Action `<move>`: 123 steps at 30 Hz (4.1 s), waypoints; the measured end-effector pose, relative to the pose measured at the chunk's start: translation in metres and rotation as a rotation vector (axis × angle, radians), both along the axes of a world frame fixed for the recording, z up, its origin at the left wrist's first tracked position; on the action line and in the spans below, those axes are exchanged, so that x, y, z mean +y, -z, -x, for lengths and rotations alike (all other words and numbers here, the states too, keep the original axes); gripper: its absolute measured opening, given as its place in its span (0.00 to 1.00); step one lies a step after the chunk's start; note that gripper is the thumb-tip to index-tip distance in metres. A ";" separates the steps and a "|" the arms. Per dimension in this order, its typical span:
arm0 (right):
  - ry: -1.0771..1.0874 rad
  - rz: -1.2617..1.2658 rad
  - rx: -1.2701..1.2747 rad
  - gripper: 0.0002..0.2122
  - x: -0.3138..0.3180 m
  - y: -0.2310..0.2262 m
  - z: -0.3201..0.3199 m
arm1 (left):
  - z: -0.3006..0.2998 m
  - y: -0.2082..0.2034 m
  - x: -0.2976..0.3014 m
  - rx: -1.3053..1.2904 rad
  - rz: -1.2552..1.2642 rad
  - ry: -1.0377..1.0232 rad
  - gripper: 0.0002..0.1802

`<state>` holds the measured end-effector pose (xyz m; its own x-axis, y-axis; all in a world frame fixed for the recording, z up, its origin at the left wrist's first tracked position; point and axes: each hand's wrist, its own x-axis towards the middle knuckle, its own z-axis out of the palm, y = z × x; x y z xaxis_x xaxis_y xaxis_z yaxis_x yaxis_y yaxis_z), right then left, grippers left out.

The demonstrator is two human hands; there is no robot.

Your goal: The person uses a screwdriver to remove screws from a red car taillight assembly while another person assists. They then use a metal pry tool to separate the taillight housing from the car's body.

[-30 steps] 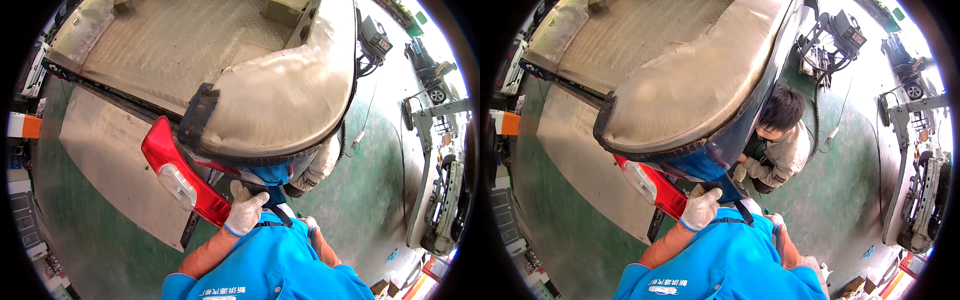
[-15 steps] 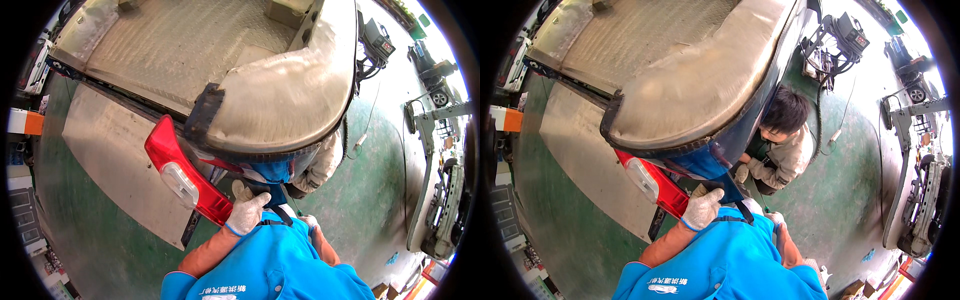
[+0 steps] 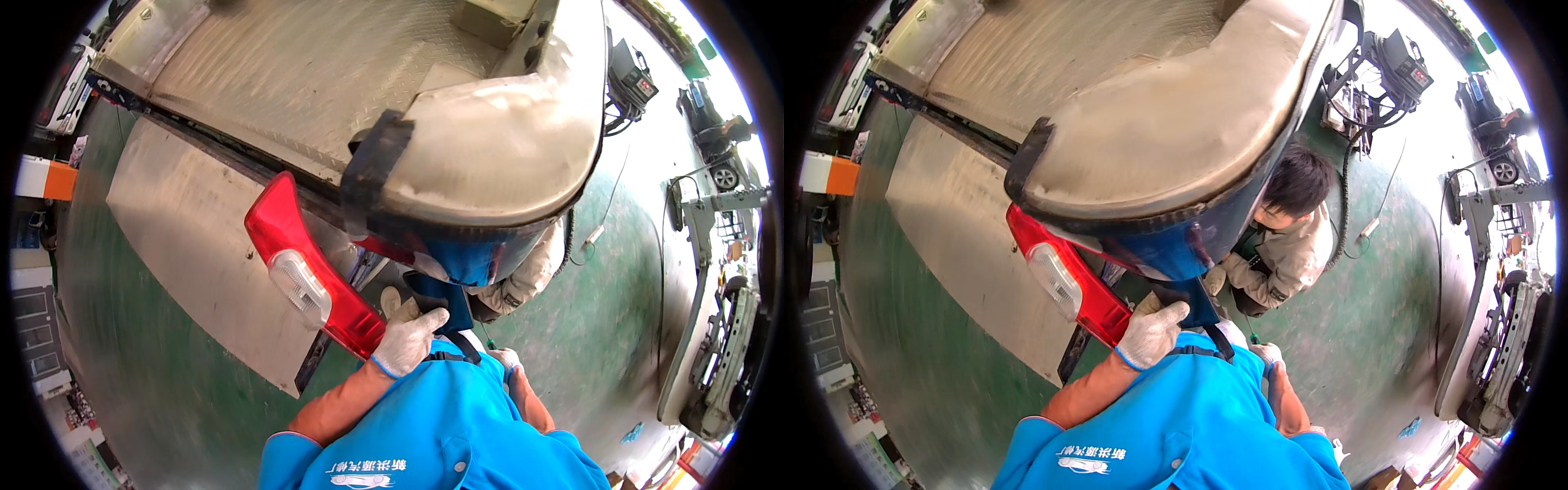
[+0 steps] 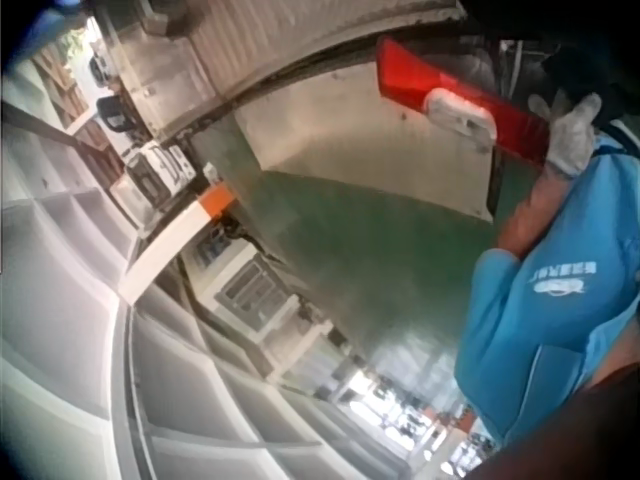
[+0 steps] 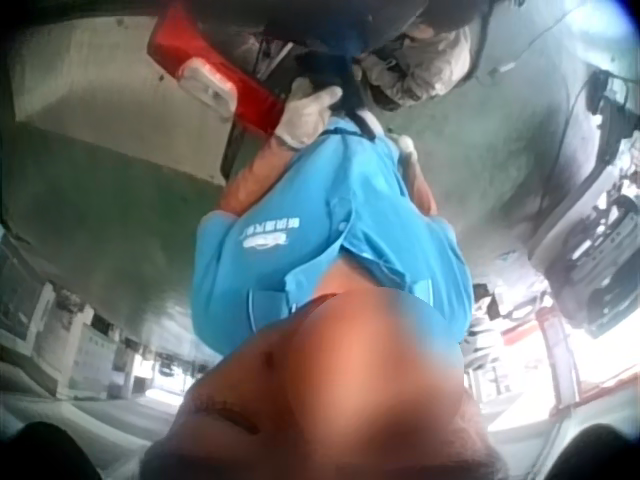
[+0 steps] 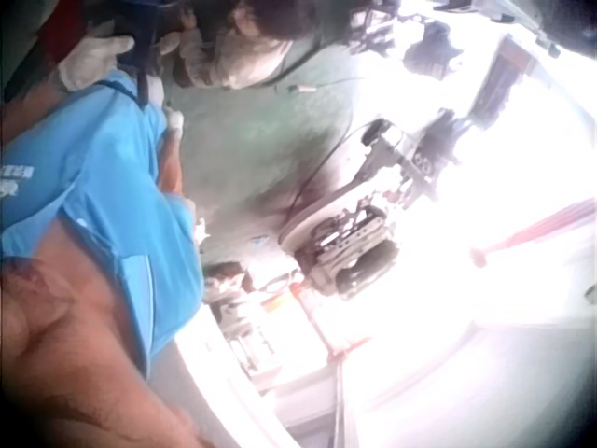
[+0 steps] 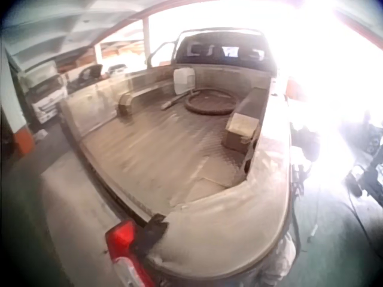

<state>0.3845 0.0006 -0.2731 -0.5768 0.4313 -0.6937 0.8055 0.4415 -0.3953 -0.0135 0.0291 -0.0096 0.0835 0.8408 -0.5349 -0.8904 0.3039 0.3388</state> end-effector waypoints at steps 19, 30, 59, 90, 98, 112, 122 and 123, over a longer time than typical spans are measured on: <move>0.009 0.037 -0.030 0.10 0.002 -0.004 -0.002 | -0.005 0.020 -0.015 0.058 0.046 -0.149 0.08; 0.026 0.025 -0.019 0.11 0.001 -0.002 -0.006 | -0.006 0.015 -0.012 0.000 0.041 -0.104 0.07; -0.020 0.011 -0.044 0.08 0.010 -0.005 0.001 | 0.005 0.026 -0.003 -0.001 0.164 -0.229 0.17; 0.022 0.029 -0.060 0.08 0.012 0.008 0.001 | 0.003 0.037 -0.013 -0.012 0.172 -0.188 0.04; 0.161 0.092 -0.055 0.08 0.008 0.013 0.000 | -0.009 0.040 -0.009 0.041 0.130 -0.111 0.05; 0.115 0.055 -0.010 0.09 0.016 -0.002 0.002 | -0.012 0.040 -0.007 0.070 0.084 -0.084 0.07; 0.778 0.310 0.107 0.14 0.005 0.037 -0.016 | -0.007 0.022 -0.005 0.033 0.078 -0.082 0.07; 0.781 0.311 0.106 0.14 0.005 0.039 -0.017 | -0.006 0.020 -0.004 0.047 0.071 -0.084 0.07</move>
<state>0.4015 0.0059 -0.3118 -0.2617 0.5317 -0.8055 0.7858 -0.3672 -0.4977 -0.0072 0.0251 -0.0296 -0.0124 0.8037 -0.5948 -0.8973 0.2536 0.3613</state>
